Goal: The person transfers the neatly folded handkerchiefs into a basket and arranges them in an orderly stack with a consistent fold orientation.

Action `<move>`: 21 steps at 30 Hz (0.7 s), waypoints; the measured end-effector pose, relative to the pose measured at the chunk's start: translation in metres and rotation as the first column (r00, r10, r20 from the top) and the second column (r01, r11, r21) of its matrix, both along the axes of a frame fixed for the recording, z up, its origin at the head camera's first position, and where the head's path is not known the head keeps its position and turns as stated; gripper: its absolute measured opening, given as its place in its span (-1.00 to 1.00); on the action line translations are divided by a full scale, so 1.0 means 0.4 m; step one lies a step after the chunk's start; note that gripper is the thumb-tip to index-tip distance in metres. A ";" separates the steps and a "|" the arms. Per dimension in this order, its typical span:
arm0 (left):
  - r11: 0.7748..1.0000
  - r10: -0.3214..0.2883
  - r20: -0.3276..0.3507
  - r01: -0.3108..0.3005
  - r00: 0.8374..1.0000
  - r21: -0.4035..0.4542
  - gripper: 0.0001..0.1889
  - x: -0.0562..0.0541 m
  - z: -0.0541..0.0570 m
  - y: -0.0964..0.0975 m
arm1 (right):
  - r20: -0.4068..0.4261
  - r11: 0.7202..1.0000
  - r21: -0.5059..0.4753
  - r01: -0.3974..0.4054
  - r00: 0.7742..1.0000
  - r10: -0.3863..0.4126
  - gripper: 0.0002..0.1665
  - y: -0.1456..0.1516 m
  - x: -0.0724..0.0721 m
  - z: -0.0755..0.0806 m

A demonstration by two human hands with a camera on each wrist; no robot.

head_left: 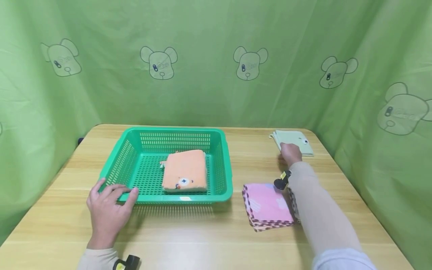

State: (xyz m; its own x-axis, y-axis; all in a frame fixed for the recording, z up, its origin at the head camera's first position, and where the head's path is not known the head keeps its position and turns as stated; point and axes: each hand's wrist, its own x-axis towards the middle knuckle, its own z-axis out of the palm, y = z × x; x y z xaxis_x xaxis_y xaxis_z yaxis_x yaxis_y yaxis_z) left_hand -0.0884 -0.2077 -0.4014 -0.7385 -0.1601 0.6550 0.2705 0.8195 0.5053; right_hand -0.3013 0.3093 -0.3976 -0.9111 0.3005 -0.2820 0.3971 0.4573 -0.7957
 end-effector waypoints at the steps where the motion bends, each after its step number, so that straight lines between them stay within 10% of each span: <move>1: 1.000 0.001 0.001 -0.001 1.000 -0.001 -0.63 0.000 -0.001 -0.001 | -0.010 0.996 0.088 0.000 1.000 0.001 -0.28 0.005 0.002 -0.003; 7: 1.000 0.004 0.007 -0.004 1.000 0.003 -0.64 -0.001 -0.003 -0.002 | 0.037 0.922 0.379 -0.084 0.996 0.076 -0.22 0.033 0.005 -0.019; 21: 1.000 0.004 0.007 -0.004 1.000 0.009 -0.64 -0.001 -0.003 -0.002 | 0.235 0.813 0.526 -0.251 0.961 0.144 -0.22 0.055 0.000 -0.027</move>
